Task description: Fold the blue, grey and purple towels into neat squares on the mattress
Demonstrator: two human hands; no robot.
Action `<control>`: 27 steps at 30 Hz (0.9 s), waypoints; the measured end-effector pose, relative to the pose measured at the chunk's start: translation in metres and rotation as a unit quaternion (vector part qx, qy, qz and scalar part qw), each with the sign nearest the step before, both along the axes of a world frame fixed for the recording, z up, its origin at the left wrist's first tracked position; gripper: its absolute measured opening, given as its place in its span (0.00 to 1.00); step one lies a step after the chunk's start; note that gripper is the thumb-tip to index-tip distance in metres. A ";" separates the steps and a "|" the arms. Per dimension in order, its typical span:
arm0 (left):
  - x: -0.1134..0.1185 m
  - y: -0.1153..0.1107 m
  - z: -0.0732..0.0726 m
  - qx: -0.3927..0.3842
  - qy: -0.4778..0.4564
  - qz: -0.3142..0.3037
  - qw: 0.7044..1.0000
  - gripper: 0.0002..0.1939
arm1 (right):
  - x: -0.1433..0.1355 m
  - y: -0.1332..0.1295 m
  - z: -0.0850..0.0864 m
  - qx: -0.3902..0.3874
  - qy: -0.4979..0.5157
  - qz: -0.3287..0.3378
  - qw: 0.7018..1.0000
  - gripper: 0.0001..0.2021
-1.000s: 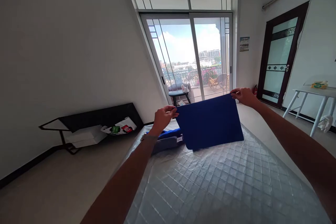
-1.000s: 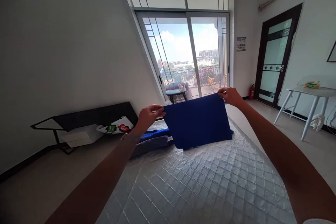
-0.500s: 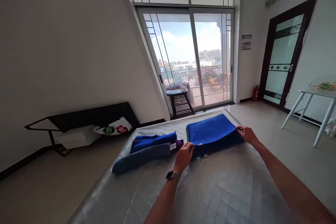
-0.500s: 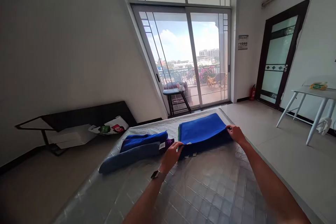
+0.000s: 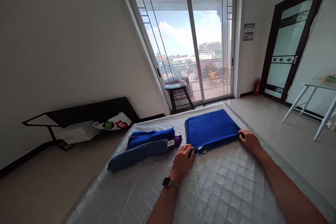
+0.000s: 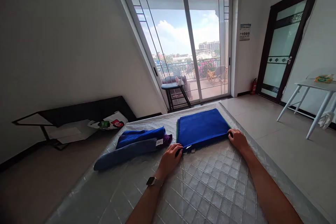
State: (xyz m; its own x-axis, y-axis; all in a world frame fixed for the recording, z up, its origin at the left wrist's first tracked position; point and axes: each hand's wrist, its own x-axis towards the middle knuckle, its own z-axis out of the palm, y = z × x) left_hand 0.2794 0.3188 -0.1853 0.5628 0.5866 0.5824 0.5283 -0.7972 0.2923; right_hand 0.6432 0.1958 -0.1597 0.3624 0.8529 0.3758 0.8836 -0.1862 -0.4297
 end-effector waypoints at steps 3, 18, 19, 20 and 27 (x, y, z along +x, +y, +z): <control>0.000 -0.005 0.003 0.011 0.032 0.004 0.999 0.09 | -0.007 -0.002 0.009 -0.052 -0.019 -0.017 0.998 0.12; 0.016 -0.007 0.003 0.106 0.186 0.081 0.973 0.15 | -0.002 -0.004 0.011 -0.118 -0.129 0.040 0.984 0.21; 0.017 -0.007 0.002 0.107 0.188 0.083 0.973 0.15 | -0.002 -0.003 0.010 -0.116 -0.135 0.035 0.983 0.21; 0.018 -0.006 0.001 0.109 0.189 0.085 0.972 0.15 | -0.002 -0.003 0.010 -0.113 -0.138 0.029 0.984 0.21; 0.019 -0.010 0.010 0.111 0.193 0.083 0.971 0.16 | -0.004 -0.001 0.011 -0.106 -0.140 0.021 0.984 0.20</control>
State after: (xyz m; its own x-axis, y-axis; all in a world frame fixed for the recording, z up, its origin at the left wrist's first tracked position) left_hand 0.2984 0.3088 -0.1756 0.6731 0.5718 0.4691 0.6905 -0.7131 -0.1215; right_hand 0.6392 0.1945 -0.1486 0.2332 0.9346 0.2687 0.9706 -0.2068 -0.1232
